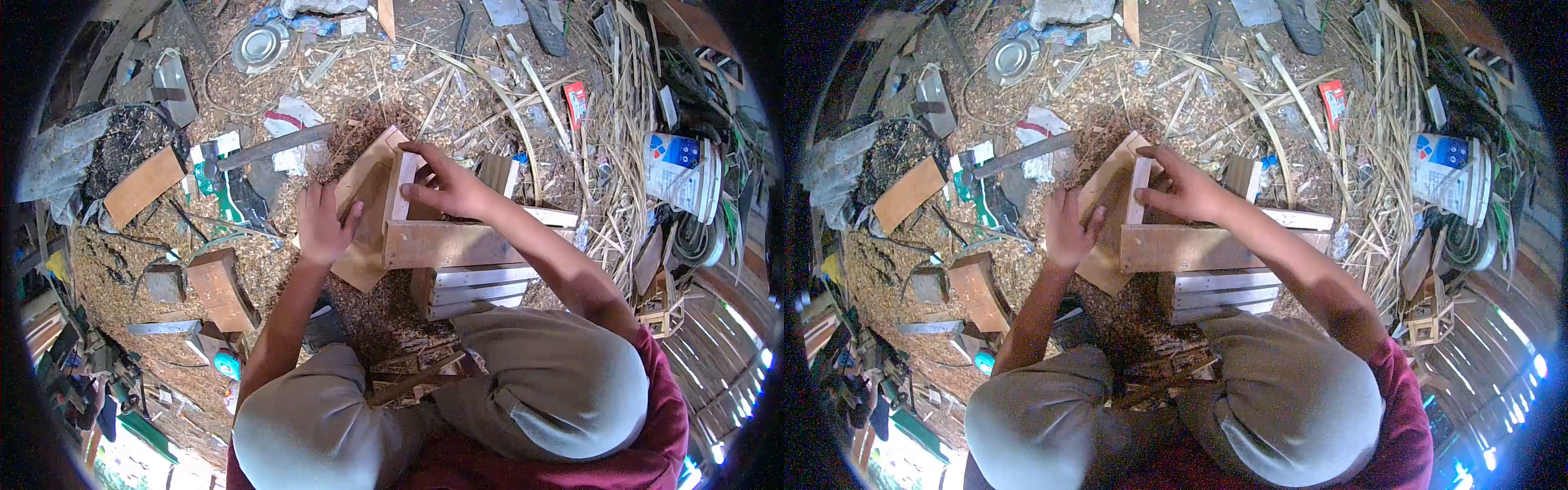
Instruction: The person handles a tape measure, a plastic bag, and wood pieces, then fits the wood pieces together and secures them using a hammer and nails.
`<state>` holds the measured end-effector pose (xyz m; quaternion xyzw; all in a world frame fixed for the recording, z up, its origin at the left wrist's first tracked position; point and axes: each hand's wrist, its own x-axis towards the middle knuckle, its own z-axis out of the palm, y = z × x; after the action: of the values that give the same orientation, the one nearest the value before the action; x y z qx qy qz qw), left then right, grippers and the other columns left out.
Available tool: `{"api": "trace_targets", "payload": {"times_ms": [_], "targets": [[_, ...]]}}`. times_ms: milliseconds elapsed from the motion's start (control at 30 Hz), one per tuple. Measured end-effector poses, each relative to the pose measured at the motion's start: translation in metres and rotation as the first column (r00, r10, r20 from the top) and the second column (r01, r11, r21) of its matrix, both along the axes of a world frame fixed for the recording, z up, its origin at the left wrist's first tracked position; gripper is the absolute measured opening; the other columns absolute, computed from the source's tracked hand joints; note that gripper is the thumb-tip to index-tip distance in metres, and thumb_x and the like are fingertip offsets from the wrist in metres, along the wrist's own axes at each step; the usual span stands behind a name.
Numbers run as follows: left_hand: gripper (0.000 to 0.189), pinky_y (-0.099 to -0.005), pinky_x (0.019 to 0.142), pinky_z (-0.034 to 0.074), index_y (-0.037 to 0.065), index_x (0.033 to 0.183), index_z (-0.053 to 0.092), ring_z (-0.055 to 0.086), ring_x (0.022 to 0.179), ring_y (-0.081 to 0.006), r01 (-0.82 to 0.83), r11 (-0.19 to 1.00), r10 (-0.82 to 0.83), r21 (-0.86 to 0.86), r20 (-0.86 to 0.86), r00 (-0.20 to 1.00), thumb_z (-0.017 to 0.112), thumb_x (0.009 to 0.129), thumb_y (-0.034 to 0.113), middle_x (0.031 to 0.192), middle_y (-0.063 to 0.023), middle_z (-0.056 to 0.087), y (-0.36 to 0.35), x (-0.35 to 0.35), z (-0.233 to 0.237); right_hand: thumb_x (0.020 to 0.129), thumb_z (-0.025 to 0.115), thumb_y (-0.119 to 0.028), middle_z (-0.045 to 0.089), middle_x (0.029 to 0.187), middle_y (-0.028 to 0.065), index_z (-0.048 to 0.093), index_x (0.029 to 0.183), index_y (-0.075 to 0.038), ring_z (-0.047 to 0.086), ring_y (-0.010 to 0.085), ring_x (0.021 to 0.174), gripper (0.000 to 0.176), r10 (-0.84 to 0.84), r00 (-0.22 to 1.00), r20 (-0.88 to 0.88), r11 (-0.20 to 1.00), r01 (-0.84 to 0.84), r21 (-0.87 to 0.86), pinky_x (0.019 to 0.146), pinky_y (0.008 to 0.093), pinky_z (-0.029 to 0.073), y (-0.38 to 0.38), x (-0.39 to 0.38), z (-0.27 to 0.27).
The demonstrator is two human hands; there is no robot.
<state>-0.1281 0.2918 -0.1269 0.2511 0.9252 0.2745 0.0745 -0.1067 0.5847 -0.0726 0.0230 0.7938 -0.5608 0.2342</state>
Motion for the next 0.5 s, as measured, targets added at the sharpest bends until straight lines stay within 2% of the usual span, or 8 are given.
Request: {"api": "trace_targets", "payload": {"times_ms": [167,267,333,367,467,500], "targets": [[0.055,-0.0551,0.092,0.043,-0.002,0.134,0.058,0.053,0.104,-0.0445,0.012,1.0,-0.012,0.008,-0.009,1.0,0.073,0.096,0.035,0.113,-0.023,0.055,-0.002,-0.002,0.001,0.097,0.079,-0.038,0.061,0.136,0.0199,0.044,0.157,-0.006,0.067,0.0277,0.112,0.076,-0.049,0.993,0.104,0.996,0.056,-0.067,0.088,0.0408,0.058,-0.002,0.001,0.005],[0.056,-0.0542,0.09,0.044,0.0,0.137,0.059,0.055,0.103,-0.0422,-0.004,1.0,0.005,0.03,-0.024,1.0,0.072,0.096,0.035,0.114,-0.0214,0.056,-0.006,0.0,0.012,0.097,0.08,-0.036,0.065,0.132,0.0201,0.043,0.158,-0.006,0.069,0.0263,0.109,0.077,-0.068,0.997,0.032,0.997,0.069,-0.02,0.089,0.0394,0.058,-0.003,0.004,0.001],[0.054,-0.0529,0.088,0.046,0.003,0.139,0.059,0.056,0.1,-0.0412,-0.044,0.998,0.049,0.05,-0.093,0.994,0.073,0.096,0.033,0.113,-0.0202,0.057,-0.013,0.008,0.021,0.1,0.078,-0.028,0.067,0.125,0.0142,0.042,0.158,-0.006,0.068,0.021,0.106,0.072,-0.052,0.992,0.118,0.998,0.047,0.043,0.091,0.0357,0.056,-0.007,0.002,0.01],[0.053,-0.0527,0.088,0.046,0.003,0.138,0.06,0.057,0.1,-0.0414,-0.054,0.996,0.058,0.064,-0.057,0.997,0.073,0.096,0.033,0.112,-0.0199,0.058,-0.019,0.013,0.025,0.101,0.077,-0.024,0.068,0.122,0.0113,0.042,0.158,-0.006,0.068,0.0184,0.105,0.069,-0.044,0.987,0.157,0.997,0.033,0.072,0.092,0.0339,0.055,-0.009,-0.001,0.014],[0.049,-0.0522,0.089,0.048,0.005,0.135,0.061,0.059,0.102,-0.0415,-0.075,0.991,0.074,0.11,0.009,0.997,0.073,0.096,0.032,0.111,-0.0188,0.061,-0.039,0.026,0.037,0.096,0.081,-0.032,0.071,0.121,0.015,0.048,0.153,-0.005,0.07,0.021,0.107,0.07,-0.147,0.975,0.165,0.971,0.174,-0.165,0.09,0.0361,0.057,-0.011,0.002,-0.01],[0.048,-0.0521,0.09,0.049,0.005,0.133,0.062,0.06,0.104,-0.0414,-0.072,0.989,0.072,0.129,0.003,0.997,0.074,0.096,0.032,0.111,-0.0185,0.062,-0.046,0.03,0.041,0.096,0.08,-0.032,0.07,0.121,0.0129,0.051,0.148,-0.005,0.069,0.0186,0.103,0.065,-0.163,0.973,0.16,0.978,0.181,-0.105,0.09,0.0361,0.056,-0.013,-0.001,-0.011]]}}
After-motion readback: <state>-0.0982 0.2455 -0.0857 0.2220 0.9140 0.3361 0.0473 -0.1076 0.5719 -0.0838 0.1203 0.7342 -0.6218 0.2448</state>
